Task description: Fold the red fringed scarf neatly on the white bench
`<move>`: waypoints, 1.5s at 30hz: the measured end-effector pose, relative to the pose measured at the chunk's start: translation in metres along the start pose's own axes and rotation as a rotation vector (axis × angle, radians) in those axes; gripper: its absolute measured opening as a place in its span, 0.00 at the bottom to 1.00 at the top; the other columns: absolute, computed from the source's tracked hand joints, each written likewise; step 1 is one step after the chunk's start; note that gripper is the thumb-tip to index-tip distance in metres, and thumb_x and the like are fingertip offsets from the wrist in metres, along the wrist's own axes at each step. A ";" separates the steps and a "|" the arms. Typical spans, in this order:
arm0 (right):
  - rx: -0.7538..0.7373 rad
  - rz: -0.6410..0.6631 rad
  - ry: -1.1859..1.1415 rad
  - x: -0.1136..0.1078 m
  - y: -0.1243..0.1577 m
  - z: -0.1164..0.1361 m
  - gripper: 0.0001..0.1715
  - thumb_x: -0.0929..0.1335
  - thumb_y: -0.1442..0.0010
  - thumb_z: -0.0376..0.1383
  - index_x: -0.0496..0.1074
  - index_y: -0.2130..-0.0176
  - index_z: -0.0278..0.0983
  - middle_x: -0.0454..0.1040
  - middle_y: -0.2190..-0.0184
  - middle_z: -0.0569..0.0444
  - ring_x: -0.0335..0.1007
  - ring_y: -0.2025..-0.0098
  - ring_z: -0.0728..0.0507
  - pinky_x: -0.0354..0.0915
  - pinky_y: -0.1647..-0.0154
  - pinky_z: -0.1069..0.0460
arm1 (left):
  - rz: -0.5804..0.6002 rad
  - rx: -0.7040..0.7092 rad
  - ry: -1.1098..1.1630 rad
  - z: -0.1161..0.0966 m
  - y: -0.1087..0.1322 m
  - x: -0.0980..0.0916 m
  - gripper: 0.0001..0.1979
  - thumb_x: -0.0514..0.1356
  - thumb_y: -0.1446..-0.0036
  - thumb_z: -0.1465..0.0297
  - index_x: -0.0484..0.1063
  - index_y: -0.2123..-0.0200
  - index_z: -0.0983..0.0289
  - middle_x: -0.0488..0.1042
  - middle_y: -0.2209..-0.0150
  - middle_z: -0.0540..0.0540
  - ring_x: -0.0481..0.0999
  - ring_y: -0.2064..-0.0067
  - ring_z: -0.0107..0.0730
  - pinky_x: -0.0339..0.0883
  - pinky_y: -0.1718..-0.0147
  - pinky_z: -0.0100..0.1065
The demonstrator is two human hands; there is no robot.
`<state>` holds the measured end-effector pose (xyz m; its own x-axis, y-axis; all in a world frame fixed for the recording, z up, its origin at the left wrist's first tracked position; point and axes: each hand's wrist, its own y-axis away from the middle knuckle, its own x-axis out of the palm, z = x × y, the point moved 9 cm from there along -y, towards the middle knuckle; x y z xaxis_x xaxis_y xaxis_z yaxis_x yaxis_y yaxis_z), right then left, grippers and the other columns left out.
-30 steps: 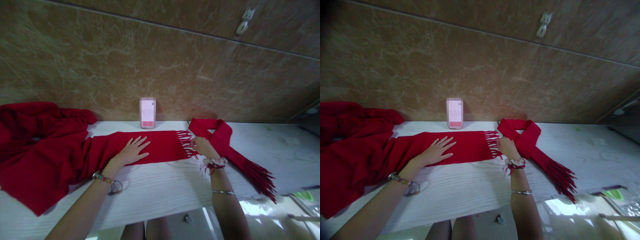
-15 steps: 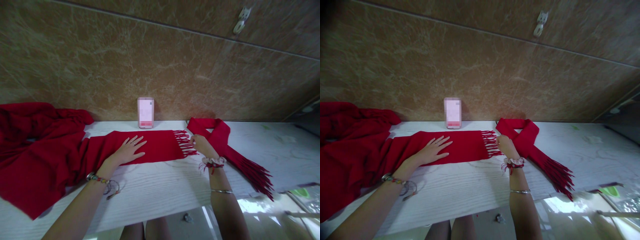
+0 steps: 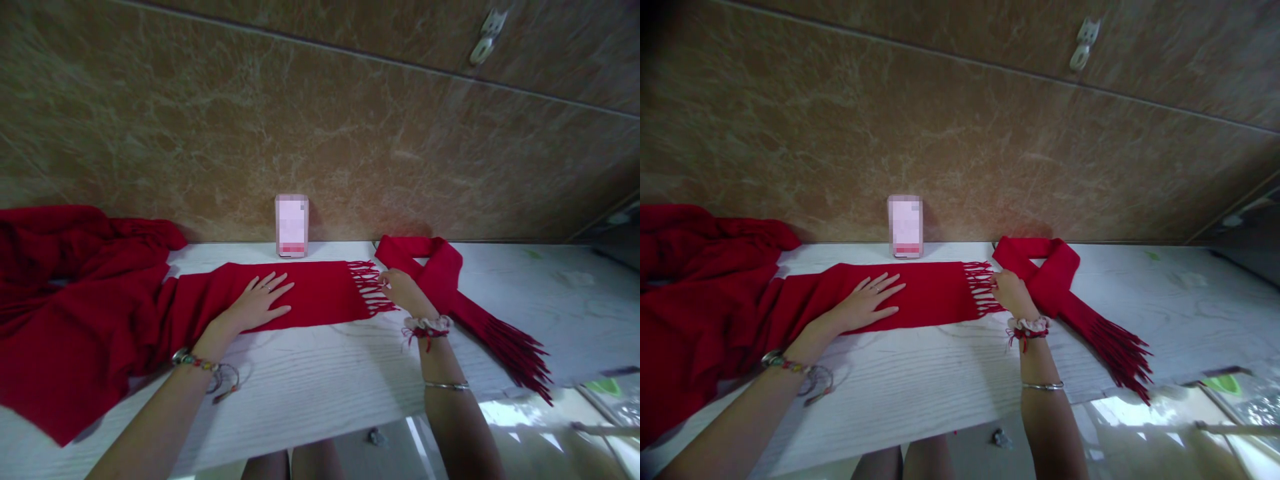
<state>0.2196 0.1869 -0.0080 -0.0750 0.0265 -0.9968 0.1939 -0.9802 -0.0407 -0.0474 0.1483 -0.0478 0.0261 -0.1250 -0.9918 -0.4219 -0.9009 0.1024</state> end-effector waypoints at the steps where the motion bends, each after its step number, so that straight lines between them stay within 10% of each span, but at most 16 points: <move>1: -0.077 -0.028 -0.031 -0.002 -0.002 0.011 0.16 0.61 0.48 0.26 0.71 0.60 0.34 0.72 0.58 0.45 0.66 0.54 0.44 0.60 0.54 0.51 | -0.006 0.004 -0.002 0.000 0.000 0.000 0.28 0.46 0.43 0.53 0.50 0.40 0.54 0.47 0.37 0.53 0.45 0.37 0.43 0.42 0.43 0.49; 5: -0.278 -0.021 -0.087 0.003 -0.004 0.045 0.14 0.61 0.47 0.26 0.71 0.62 0.34 0.73 0.60 0.49 0.65 0.54 0.46 0.58 0.51 0.52 | -0.014 0.009 -0.002 0.001 -0.001 0.002 0.28 0.46 0.43 0.53 0.51 0.40 0.55 0.47 0.37 0.53 0.45 0.37 0.43 0.41 0.43 0.49; 14: 0.201 -0.040 0.177 -0.011 0.007 -0.018 0.15 0.61 0.47 0.26 0.73 0.63 0.36 0.72 0.61 0.44 0.68 0.59 0.43 0.62 0.63 0.52 | -0.048 0.018 0.019 0.003 -0.002 0.002 0.28 0.46 0.43 0.53 0.51 0.41 0.54 0.48 0.37 0.53 0.45 0.37 0.43 0.42 0.43 0.49; 18: -0.059 -0.162 -0.036 -0.024 0.001 0.017 0.17 0.60 0.48 0.24 0.72 0.61 0.33 0.73 0.62 0.45 0.67 0.58 0.45 0.61 0.57 0.54 | -0.031 0.015 0.024 0.002 -0.001 0.002 0.28 0.46 0.43 0.53 0.51 0.40 0.54 0.48 0.37 0.53 0.45 0.37 0.42 0.42 0.43 0.48; 22: -0.306 0.068 -0.178 -0.001 0.003 0.051 0.15 0.61 0.50 0.24 0.74 0.67 0.35 0.75 0.68 0.51 0.69 0.66 0.48 0.61 0.62 0.56 | -0.034 0.009 0.019 0.001 0.000 0.001 0.28 0.46 0.43 0.53 0.51 0.40 0.54 0.48 0.37 0.52 0.45 0.37 0.42 0.42 0.43 0.48; 29: -0.028 0.130 0.010 0.005 0.007 0.001 0.15 0.61 0.53 0.23 0.74 0.72 0.35 0.76 0.72 0.52 0.69 0.68 0.48 0.61 0.67 0.56 | -0.056 0.027 0.012 0.002 -0.001 0.000 0.28 0.45 0.43 0.53 0.52 0.41 0.53 0.49 0.37 0.51 0.46 0.37 0.42 0.42 0.43 0.48; 36: -0.298 0.310 -0.122 0.010 0.017 0.050 0.14 0.63 0.54 0.23 0.75 0.72 0.35 0.77 0.71 0.54 0.71 0.67 0.49 0.62 0.64 0.57 | -0.058 0.125 0.012 -0.024 0.003 -0.001 0.27 0.46 0.42 0.54 0.51 0.41 0.52 0.48 0.37 0.51 0.44 0.37 0.41 0.39 0.42 0.49; 45: 0.014 0.262 0.052 0.001 0.021 -0.001 0.16 0.61 0.52 0.23 0.76 0.70 0.33 0.77 0.69 0.48 0.71 0.64 0.46 0.63 0.63 0.56 | -0.037 0.116 0.002 -0.025 0.001 0.006 0.27 0.47 0.43 0.54 0.51 0.41 0.52 0.50 0.38 0.51 0.45 0.37 0.43 0.40 0.43 0.51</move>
<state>0.2244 0.1662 -0.0104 0.0264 -0.2187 -0.9754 0.1863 -0.9576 0.2198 -0.0251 0.1361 -0.0519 0.0456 -0.0938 -0.9945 -0.5229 -0.8505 0.0562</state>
